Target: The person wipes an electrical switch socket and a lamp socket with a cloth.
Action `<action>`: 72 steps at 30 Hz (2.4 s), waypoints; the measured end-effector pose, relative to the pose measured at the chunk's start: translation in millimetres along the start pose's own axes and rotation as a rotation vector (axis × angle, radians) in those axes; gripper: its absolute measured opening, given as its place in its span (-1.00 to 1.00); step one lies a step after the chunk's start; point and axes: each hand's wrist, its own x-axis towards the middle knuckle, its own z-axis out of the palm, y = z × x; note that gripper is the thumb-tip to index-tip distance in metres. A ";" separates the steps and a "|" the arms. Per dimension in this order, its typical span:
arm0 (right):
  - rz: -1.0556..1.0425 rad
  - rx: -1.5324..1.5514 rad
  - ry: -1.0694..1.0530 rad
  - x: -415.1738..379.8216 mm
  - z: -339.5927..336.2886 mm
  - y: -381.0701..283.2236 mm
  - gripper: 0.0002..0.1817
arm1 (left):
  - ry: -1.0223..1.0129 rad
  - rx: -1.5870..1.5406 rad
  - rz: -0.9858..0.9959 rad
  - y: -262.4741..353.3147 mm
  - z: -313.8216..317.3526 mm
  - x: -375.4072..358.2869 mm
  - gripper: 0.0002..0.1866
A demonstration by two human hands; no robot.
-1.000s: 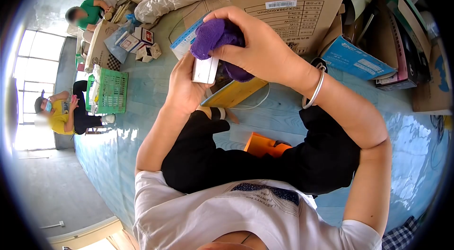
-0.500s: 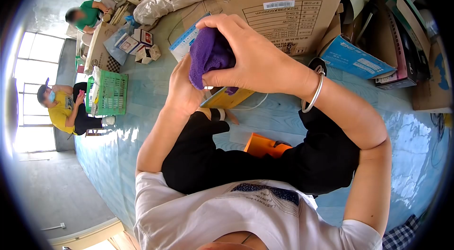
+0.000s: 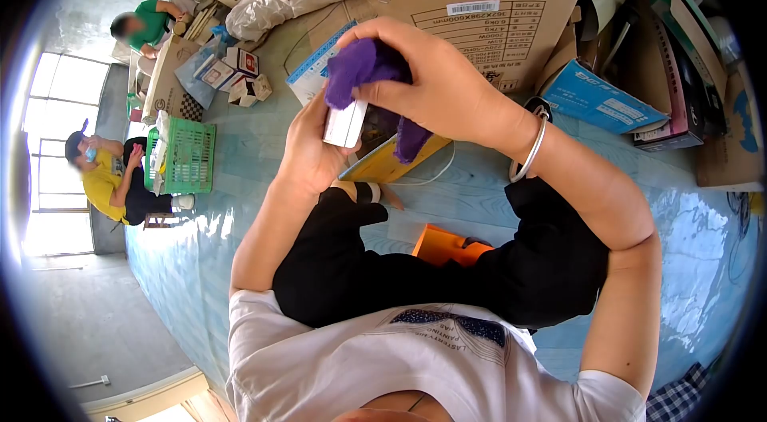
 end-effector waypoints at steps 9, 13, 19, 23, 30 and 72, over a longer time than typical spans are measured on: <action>-0.058 -0.042 -0.002 -2.4 3.4 2.9 -0.40 | -0.057 0.011 -0.007 -0.9 -3.0 0.0 -0.69; -0.008 0.130 0.028 0.7 1.0 6.7 -0.55 | -0.050 -0.012 -0.026 -1.4 -4.4 1.0 -0.68; -0.177 -0.164 0.069 -5.1 7.6 2.7 -0.49 | -0.023 0.001 0.003 -1.9 -0.5 1.0 -0.70; -0.015 0.135 0.026 0.8 1.7 9.1 -0.54 | -0.240 -0.117 -0.058 -2.0 -26.3 10.2 -0.67; -0.053 -0.058 -0.010 -7.4 6.6 0.3 -0.38 | -0.069 0.021 0.042 -2.5 -2.1 2.0 -0.69; 0.215 0.676 0.020 -5.0 -2.6 -9.4 -0.64 | -0.017 -0.134 -0.091 15.0 13.4 -14.2 -0.63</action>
